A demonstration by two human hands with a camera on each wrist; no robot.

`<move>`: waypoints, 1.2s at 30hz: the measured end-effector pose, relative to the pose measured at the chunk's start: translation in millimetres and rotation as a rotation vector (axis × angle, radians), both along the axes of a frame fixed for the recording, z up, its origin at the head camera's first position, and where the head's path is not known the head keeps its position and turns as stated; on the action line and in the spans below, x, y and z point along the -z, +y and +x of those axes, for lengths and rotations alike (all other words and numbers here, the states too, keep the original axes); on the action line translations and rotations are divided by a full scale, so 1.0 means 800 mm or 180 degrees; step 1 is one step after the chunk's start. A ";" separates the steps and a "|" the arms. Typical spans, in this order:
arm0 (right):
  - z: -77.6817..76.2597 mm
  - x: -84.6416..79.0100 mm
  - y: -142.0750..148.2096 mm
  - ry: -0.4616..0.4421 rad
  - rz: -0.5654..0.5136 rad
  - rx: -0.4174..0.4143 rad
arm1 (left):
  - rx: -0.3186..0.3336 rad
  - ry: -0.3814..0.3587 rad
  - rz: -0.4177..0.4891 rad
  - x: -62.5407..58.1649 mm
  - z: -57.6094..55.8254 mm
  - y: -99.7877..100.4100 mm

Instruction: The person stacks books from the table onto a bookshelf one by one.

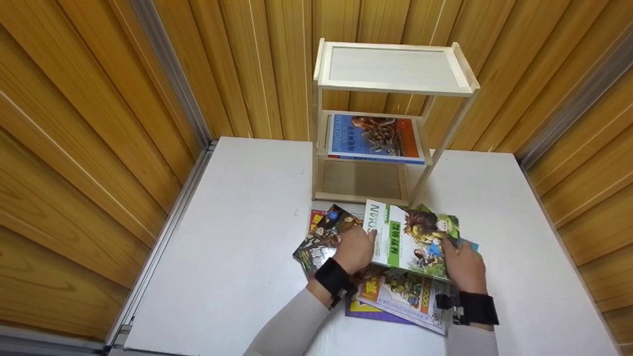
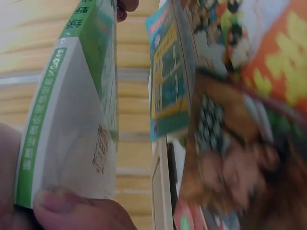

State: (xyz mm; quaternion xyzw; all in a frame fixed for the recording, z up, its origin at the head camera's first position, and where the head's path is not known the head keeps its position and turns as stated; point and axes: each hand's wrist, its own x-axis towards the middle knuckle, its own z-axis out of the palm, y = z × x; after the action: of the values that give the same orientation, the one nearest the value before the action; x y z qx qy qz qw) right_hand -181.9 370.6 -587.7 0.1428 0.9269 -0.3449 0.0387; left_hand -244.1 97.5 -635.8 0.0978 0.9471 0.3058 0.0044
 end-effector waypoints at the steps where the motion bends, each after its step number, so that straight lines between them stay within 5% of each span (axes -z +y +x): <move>1: -0.003 0.002 -0.010 0.0008 -0.0024 -0.0044 | -0.0098 0.0060 0.0042 0.015 -0.004 -0.008; 4: -0.011 0.007 -0.038 0.0029 -0.0039 -0.0135 | -0.0294 0.0209 0.0075 0.048 -0.015 -0.035; 6: -0.018 0.009 -0.053 0.0053 -0.0053 -0.0151 | -0.0354 0.0299 0.0068 0.055 -0.017 -0.050; 13: -0.032 0.011 -0.094 0.0052 -0.0072 -0.0310 | -0.0571 0.0227 0.0161 0.041 -0.001 -0.097; 14: -0.033 0.012 -0.098 0.0056 -0.0058 -0.0326 | -0.0600 0.0185 0.0219 0.049 -0.005 -0.101; 18: -0.036 0.012 -0.107 0.0078 -0.0039 -0.0357 | -0.0710 0.0210 0.0350 0.044 -0.001 -0.111; 20: -0.039 0.012 -0.109 0.0082 -0.0045 -0.0377 | -0.0696 0.0331 0.0232 0.024 0.007 -0.110; 25: -0.046 0.011 -0.108 0.0057 -0.0050 -0.0443 | -0.0710 0.0344 0.0200 0.036 -0.004 -0.110; 28: -0.050 0.013 -0.109 0.0062 -0.0048 -0.0463 | -0.0780 0.0190 0.0293 0.067 -0.022 -0.114; 36: -0.063 0.022 -0.117 0.0024 -0.0193 -0.0493 | -0.0885 0.0264 0.0057 0.079 -0.039 -0.118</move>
State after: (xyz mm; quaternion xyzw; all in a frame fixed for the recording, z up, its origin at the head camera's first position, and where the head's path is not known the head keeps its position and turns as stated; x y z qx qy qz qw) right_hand -232.4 276.6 -605.2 0.0681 0.9245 -0.3693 0.0662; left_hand -275.2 3.3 -699.2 -0.0218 0.9481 0.3075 -0.0780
